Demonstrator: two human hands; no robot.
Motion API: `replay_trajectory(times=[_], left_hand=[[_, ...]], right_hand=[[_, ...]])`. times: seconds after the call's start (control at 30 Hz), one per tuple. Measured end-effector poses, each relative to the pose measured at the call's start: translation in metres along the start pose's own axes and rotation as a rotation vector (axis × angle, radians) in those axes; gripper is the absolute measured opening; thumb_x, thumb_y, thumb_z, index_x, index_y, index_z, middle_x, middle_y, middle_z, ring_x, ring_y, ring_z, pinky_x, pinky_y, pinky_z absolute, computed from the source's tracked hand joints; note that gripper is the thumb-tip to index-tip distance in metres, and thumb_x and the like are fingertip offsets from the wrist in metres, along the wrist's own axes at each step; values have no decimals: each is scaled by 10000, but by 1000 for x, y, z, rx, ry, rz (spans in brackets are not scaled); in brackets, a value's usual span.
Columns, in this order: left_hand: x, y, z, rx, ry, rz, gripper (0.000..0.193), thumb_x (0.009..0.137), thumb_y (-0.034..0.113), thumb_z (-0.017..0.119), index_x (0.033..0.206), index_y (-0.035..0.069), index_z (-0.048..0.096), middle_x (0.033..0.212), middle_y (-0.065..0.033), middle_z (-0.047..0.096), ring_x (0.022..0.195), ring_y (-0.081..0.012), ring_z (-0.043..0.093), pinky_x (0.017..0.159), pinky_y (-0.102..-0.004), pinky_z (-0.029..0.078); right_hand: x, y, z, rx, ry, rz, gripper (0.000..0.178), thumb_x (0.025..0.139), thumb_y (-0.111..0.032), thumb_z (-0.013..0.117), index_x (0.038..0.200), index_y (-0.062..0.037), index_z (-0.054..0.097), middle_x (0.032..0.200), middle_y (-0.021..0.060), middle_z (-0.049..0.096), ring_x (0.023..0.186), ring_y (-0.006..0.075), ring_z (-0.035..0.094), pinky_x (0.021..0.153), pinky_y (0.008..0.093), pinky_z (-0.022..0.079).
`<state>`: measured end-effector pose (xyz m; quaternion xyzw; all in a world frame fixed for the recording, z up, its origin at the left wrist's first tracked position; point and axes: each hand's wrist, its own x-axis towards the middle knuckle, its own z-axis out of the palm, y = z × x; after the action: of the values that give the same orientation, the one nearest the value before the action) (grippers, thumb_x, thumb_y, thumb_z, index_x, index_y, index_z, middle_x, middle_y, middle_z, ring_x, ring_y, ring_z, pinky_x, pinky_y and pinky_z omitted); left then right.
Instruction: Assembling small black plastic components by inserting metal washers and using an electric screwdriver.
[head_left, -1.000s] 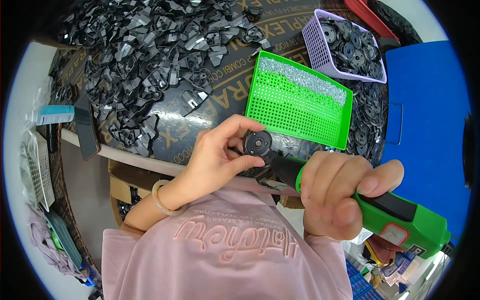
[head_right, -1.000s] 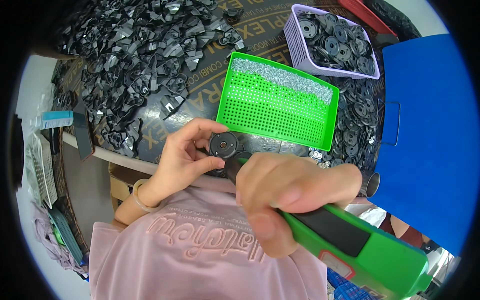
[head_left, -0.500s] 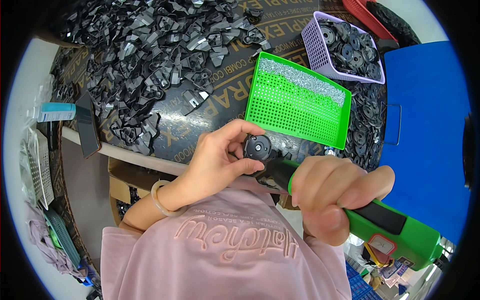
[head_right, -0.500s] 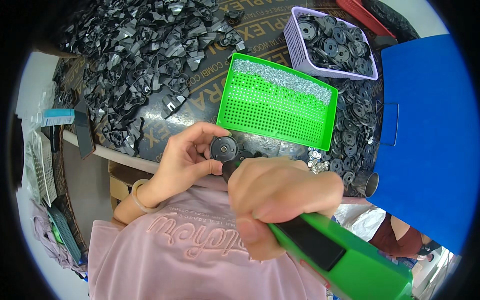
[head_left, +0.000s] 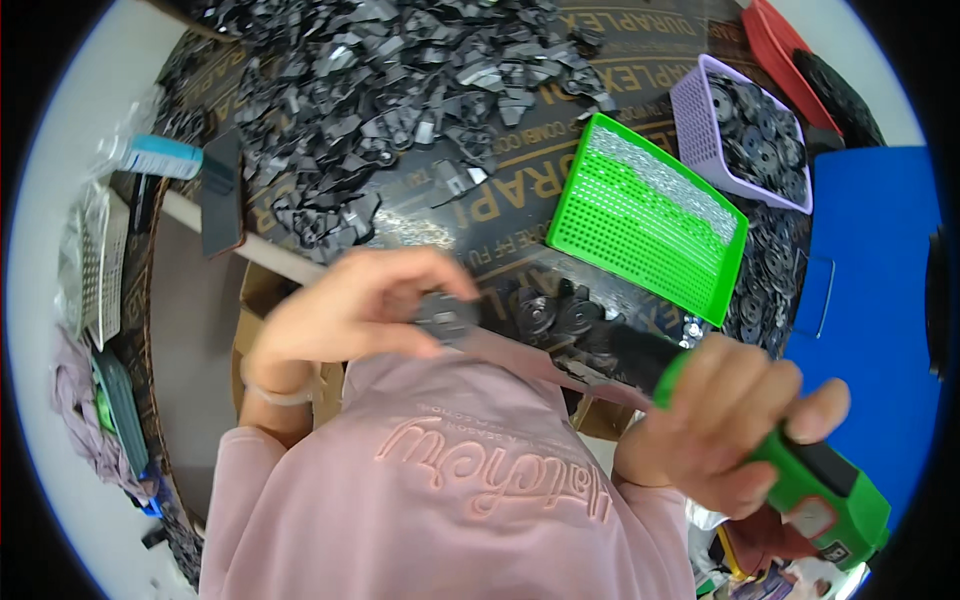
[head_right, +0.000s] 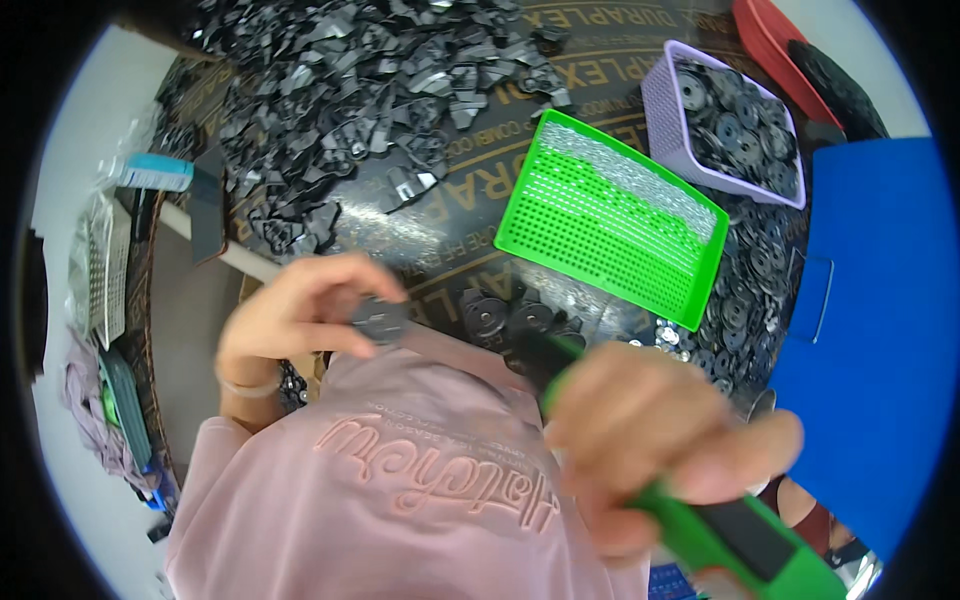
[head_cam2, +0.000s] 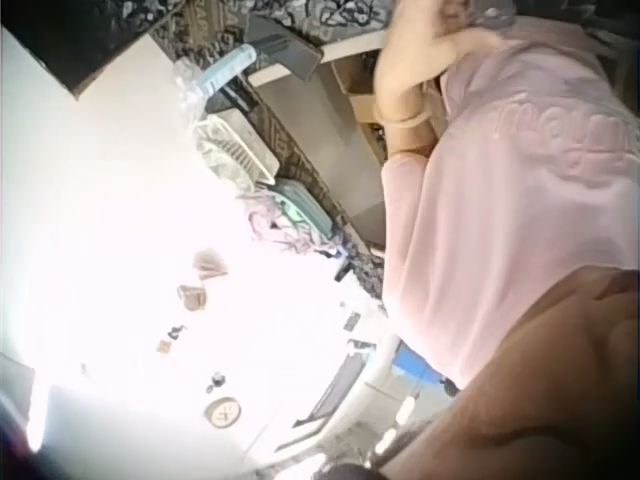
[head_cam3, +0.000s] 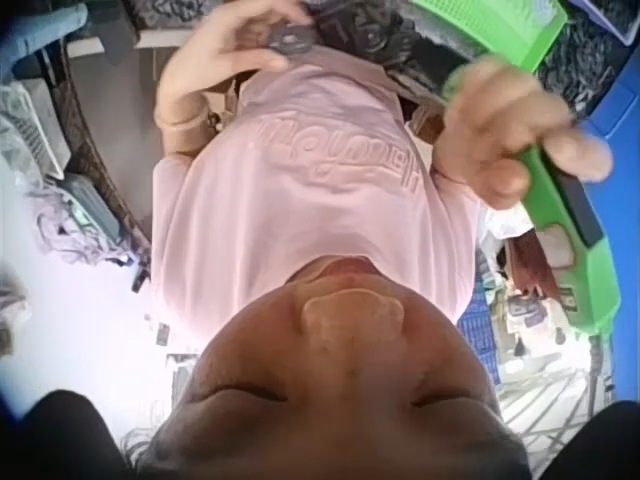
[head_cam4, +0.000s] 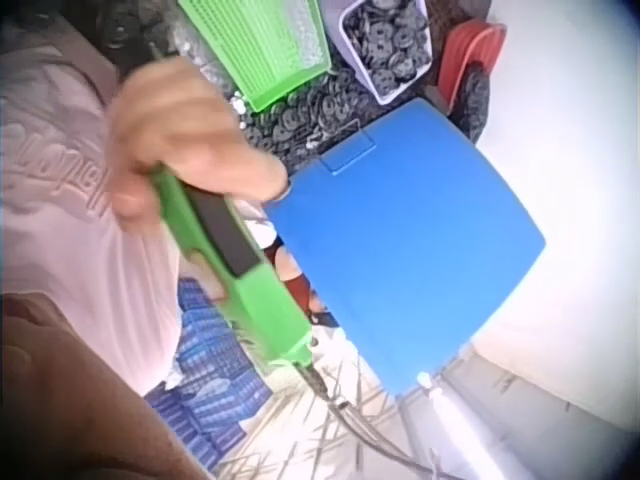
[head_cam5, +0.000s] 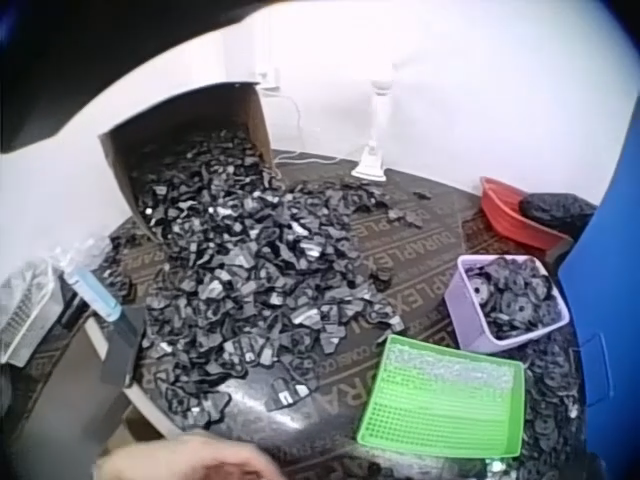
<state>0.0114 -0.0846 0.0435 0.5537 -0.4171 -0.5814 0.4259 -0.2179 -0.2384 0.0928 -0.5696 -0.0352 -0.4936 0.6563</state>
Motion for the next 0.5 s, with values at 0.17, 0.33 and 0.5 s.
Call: replay_trajectory(times=[0.17, 0.33, 0.5], left_hand=[[-112, -23, -66, 330, 196, -451, 569, 635, -131, 780, 1164, 29, 643, 900, -30, 699, 758, -84, 600, 695, -269, 510], [-127, -37, -50, 888, 548, -541, 491, 614, -44, 822, 1084, 20, 698, 780, -124, 653, 714, -243, 647, 694, -332, 520], [-30, -13, 17, 543, 497, -25, 255, 762, 167, 844, 908, 3, 715, 787, -85, 647, 665, -179, 635, 593, -305, 504]], right_hand=[[1, -9, -33, -1, 147, -60, 370, 951, -254, 685, 1175, -111, 428, 741, -14, 506, 604, 105, 493, 605, 272, 419], [0, -12, -55, -109, 101, -35, 546, 920, -365, 698, 1300, -89, 421, 790, 0, 554, 610, 103, 501, 623, 283, 418], [3, 1, -50, -199, 129, -81, 566, 920, -358, 705, 1313, -66, 421, 748, 10, 548, 586, 124, 507, 594, 302, 431]])
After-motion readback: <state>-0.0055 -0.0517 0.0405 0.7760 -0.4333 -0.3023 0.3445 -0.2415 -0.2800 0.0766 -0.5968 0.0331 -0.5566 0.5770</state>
